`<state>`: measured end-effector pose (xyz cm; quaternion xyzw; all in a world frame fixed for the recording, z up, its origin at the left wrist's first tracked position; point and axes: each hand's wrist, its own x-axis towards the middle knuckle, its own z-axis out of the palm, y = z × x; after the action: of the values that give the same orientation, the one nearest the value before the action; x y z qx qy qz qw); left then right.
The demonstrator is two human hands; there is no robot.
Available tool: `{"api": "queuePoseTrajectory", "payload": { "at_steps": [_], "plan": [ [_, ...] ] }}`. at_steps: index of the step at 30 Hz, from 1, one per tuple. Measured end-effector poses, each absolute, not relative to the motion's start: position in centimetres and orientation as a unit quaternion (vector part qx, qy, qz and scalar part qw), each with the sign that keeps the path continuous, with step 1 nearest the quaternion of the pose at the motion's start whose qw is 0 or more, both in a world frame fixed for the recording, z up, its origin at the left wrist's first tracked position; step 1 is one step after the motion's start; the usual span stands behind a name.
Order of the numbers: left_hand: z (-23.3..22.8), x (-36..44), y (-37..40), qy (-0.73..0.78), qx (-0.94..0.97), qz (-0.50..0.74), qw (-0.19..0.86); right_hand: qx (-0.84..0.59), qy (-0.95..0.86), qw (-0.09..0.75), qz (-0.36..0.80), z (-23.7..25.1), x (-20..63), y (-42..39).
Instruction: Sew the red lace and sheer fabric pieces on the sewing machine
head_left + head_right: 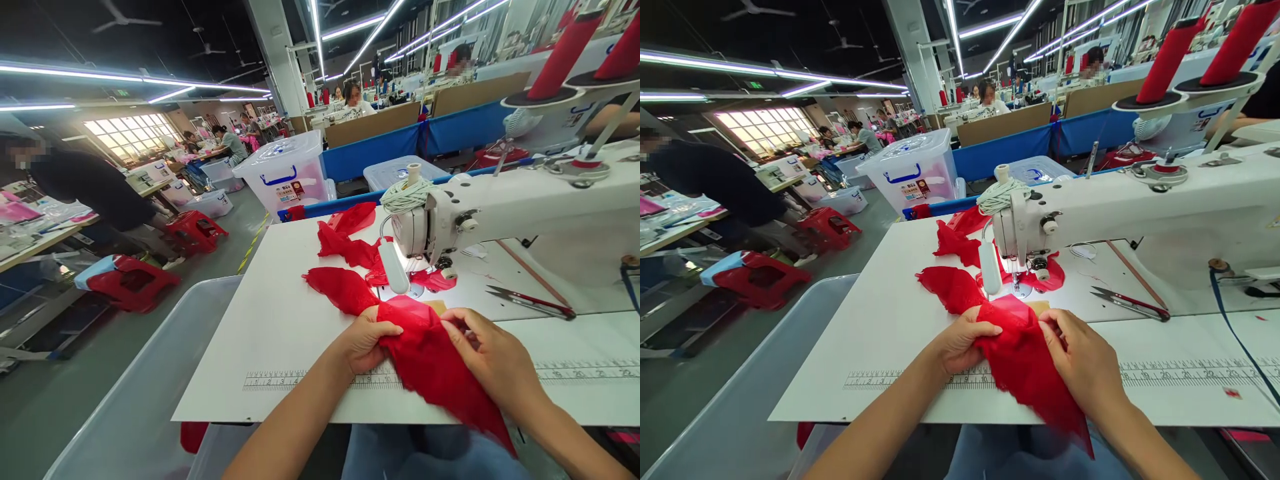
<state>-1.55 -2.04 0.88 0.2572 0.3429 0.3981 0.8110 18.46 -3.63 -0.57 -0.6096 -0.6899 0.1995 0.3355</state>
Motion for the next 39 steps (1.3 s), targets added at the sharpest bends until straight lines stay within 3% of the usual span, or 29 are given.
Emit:
{"api": "queuePoseTrajectory", "payload": {
  "at_steps": [4, 8, 12, 15, 18, 22, 31, 36, 39],
  "plan": [
    [0.7, -1.8, -2.1, 0.350, 0.269, 0.391, 0.807, -0.620, -0.633, 0.400, 0.235, -0.3, 19.4, -2.8],
    [0.9, -1.6, -2.0, 0.332, 0.262, 0.405, 0.811, -0.582, -0.669, 0.450, 0.105, -0.6, 19.4, -3.5],
    [1.1, -1.4, -2.0, 0.321, 0.265, 0.413, 0.810, -0.399, -0.851, 0.339, 0.045, -1.6, 17.8, -5.0],
    [1.0, -1.5, -2.1, 0.333, 0.280, 0.401, 0.806, -0.402, -0.867, 0.287, 0.064, -2.2, 17.0, -5.3],
    [0.9, -1.8, -2.2, 0.346, 0.278, 0.396, 0.804, -0.428, -0.847, 0.288, 0.124, -1.9, 17.1, -5.1],
    [0.8, -1.9, -2.1, 0.338, 0.269, 0.409, 0.804, -0.486, -0.761, 0.372, 0.218, -0.2, 17.9, -5.1],
    [0.7, -2.0, -2.3, 0.354, 0.280, 0.385, 0.805, -0.606, -0.566, 0.464, 0.310, 1.0, 19.5, -3.6],
    [0.9, -2.0, -2.4, 0.337, 0.281, 0.341, 0.831, -0.571, -0.358, 0.494, 0.550, 1.0, 18.9, -1.2],
    [0.9, -2.0, -2.3, 0.306, 0.260, 0.355, 0.844, -0.531, -0.298, 0.488, 0.625, 1.1, 18.8, 0.0]
  ]
}}
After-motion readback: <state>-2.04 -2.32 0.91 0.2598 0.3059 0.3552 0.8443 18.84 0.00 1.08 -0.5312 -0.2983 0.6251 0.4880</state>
